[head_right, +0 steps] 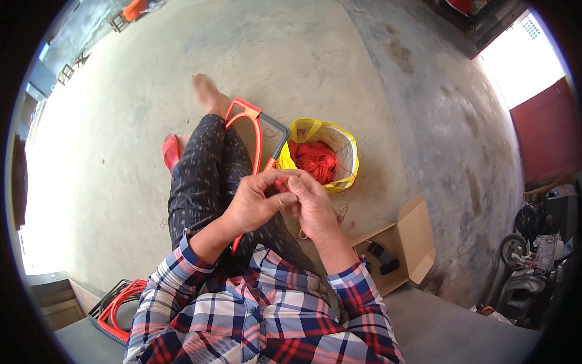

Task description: The person sits on the floor and wraps a red plastic strip around a black metal frame. They pull the strip from a yellow bucket and wind it tightly around the frame's edge, covering the metal surface.

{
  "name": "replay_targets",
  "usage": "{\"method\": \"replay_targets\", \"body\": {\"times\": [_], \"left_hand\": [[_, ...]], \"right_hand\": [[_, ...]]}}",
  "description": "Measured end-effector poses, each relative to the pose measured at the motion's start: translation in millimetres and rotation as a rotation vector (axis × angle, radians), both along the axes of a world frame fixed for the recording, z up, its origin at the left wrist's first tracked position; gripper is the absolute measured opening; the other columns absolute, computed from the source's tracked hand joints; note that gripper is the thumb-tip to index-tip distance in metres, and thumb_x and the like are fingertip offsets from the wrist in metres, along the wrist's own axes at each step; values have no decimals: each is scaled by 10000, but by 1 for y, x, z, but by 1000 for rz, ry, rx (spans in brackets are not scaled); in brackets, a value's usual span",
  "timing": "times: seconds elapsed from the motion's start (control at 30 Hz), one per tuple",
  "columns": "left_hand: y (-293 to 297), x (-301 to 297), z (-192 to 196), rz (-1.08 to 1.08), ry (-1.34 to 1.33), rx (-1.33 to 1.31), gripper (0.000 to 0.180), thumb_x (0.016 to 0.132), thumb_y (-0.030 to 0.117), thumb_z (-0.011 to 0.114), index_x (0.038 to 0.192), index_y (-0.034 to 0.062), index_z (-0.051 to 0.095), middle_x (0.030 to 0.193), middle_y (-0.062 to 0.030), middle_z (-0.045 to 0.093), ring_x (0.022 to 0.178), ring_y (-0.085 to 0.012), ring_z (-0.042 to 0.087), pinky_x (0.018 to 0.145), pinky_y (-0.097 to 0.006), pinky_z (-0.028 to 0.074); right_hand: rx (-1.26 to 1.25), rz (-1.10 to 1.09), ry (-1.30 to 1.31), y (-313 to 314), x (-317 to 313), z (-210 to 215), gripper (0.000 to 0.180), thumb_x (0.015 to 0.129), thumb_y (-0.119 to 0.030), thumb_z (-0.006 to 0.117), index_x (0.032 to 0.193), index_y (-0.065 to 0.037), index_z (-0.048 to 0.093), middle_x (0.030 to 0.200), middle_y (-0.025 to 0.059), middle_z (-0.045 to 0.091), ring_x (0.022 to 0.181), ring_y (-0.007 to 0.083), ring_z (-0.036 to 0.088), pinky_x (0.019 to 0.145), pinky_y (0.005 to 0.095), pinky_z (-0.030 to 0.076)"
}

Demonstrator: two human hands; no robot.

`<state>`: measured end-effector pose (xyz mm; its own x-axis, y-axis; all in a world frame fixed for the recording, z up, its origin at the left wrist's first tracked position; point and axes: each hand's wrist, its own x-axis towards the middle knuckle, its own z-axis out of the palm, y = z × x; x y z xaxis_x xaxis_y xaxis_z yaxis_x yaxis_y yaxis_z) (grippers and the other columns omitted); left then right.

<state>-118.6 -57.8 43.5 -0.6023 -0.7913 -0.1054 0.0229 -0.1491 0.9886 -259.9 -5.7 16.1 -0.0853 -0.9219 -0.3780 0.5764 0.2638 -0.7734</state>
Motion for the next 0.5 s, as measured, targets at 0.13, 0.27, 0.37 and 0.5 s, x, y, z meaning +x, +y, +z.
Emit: {"method": "replay_targets", "body": {"times": [0.13, 0.27, 0.37, 0.5], "left_hand": [[-36, 6, -11, 359, 125, -97, 75, 890, 1, 693, 952, 10, 651, 822, 44, 620, 737, -28, 533, 642, -222, 467], [-73, 0, -26, 561, -144, -567, 42, 895, 11, 672, 932, 7, 654, 824, -25, 655, 723, -72, 577, 638, -250, 490], [-79, -7, -37, 453, -372, -780, 84, 863, -21, 657, 941, 9, 661, 832, -117, 675, 725, -155, 642, 665, -291, 518], [-68, -6, -45, 247, -265, -249, 175, 863, -19, 601, 1034, -26, 639, 928, -137, 717, 835, -138, 664, 749, -301, 534]], "right_hand": [[-234, 26, -151, -21, -18, 1, 435, 1017, -437, 494, 1227, -69, 591, 650, -43, 524, 568, 69, 431, 549, 227, 378], [-369, -224, 251, -49, -31, -1, 189, 951, -179, 622, 1046, -23, 672, 915, 46, 614, 836, 125, 595, 756, 280, 502], [-368, -185, 927, -69, -19, -26, 187, 831, -8, 681, 1017, 6, 668, 1026, 77, 622, 909, 170, 623, 797, 305, 508], [-332, -122, 1088, -71, -7, -40, 165, 802, -4, 705, 964, 11, 680, 972, 86, 630, 852, 162, 629, 748, 298, 501]]}}
